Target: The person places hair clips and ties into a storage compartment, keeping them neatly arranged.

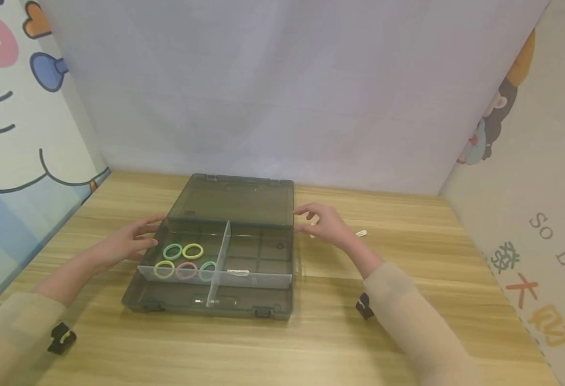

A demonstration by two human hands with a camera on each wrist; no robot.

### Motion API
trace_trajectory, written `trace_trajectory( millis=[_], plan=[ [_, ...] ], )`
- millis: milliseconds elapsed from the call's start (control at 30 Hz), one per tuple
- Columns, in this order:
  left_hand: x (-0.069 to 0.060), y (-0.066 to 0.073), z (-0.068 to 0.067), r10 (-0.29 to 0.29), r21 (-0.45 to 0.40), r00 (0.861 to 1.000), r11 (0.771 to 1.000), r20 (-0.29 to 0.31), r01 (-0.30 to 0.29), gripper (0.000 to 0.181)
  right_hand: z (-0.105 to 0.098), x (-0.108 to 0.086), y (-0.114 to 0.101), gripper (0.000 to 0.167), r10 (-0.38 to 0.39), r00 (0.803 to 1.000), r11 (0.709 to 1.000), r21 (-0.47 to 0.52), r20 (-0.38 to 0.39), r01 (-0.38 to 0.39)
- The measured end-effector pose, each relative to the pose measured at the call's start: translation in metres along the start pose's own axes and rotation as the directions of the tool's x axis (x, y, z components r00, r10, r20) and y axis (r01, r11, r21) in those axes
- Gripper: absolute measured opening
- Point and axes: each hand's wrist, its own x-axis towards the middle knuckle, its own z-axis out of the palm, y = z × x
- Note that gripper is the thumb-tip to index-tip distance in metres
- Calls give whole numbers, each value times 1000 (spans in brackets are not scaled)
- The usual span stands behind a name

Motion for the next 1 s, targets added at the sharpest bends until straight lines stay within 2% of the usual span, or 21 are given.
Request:
trace_trajectory(
  millis=[533, 833, 1000],
  plan=[
    [-1, 2, 1, 1, 4, 1000, 1000, -2, -1, 68, 5, 9, 37, 41, 141, 988, 989, -41, 55, -139],
    [1, 0, 1, -3, 1, 1000, 1000, -4, 3, 69, 6, 12, 43, 43, 147, 987, 984, -111, 64, -140],
    [0, 1, 1, -4, 1, 1000, 1000, -5, 4, 68, 7, 13, 45, 35, 155, 984, 983, -117, 89, -144]
  ],
)
